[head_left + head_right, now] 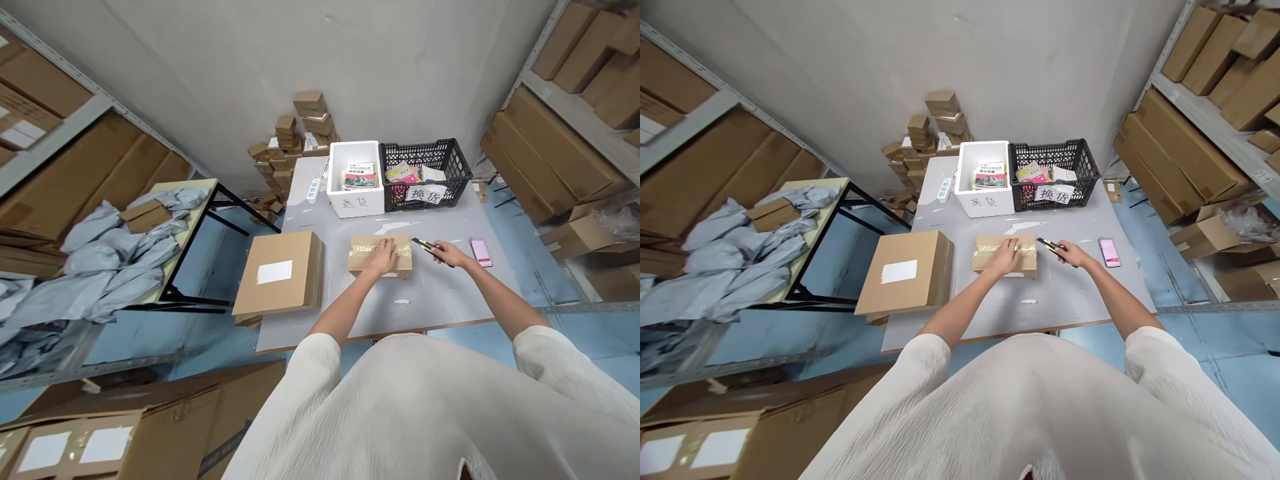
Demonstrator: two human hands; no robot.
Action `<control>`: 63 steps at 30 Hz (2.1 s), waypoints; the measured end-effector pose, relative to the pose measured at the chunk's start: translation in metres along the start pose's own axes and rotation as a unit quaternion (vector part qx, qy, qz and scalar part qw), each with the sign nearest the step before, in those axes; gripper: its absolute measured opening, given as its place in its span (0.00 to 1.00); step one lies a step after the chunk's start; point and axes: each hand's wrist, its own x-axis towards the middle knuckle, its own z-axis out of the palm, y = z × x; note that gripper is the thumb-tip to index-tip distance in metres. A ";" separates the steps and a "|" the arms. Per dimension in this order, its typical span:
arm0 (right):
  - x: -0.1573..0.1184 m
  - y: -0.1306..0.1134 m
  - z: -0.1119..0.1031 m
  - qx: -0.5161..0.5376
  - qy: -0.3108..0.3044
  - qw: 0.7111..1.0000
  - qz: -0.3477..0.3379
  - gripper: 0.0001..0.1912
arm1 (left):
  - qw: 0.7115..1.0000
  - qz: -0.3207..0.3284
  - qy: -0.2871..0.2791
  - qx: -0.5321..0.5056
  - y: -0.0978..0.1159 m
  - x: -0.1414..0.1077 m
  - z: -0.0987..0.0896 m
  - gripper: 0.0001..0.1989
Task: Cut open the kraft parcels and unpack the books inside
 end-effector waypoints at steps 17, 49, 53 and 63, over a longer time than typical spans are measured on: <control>-0.018 -0.005 0.028 -0.371 0.053 0.921 -0.108 0.25 | 0.996 -0.002 -0.058 0.064 -0.010 0.033 -0.001 0.40; 0.009 0.065 0.025 -0.187 0.202 0.957 0.090 0.22 | 0.997 -0.050 0.029 0.058 -0.001 -0.005 0.026 0.34; 0.025 0.086 0.037 -0.198 0.196 0.952 0.129 0.20 | 0.996 -0.058 0.023 0.065 0.002 -0.008 0.027 0.36; 0.065 0.125 0.056 -0.166 0.177 0.948 0.206 0.23 | 0.994 -0.076 0.017 0.071 0.001 -0.012 0.030 0.35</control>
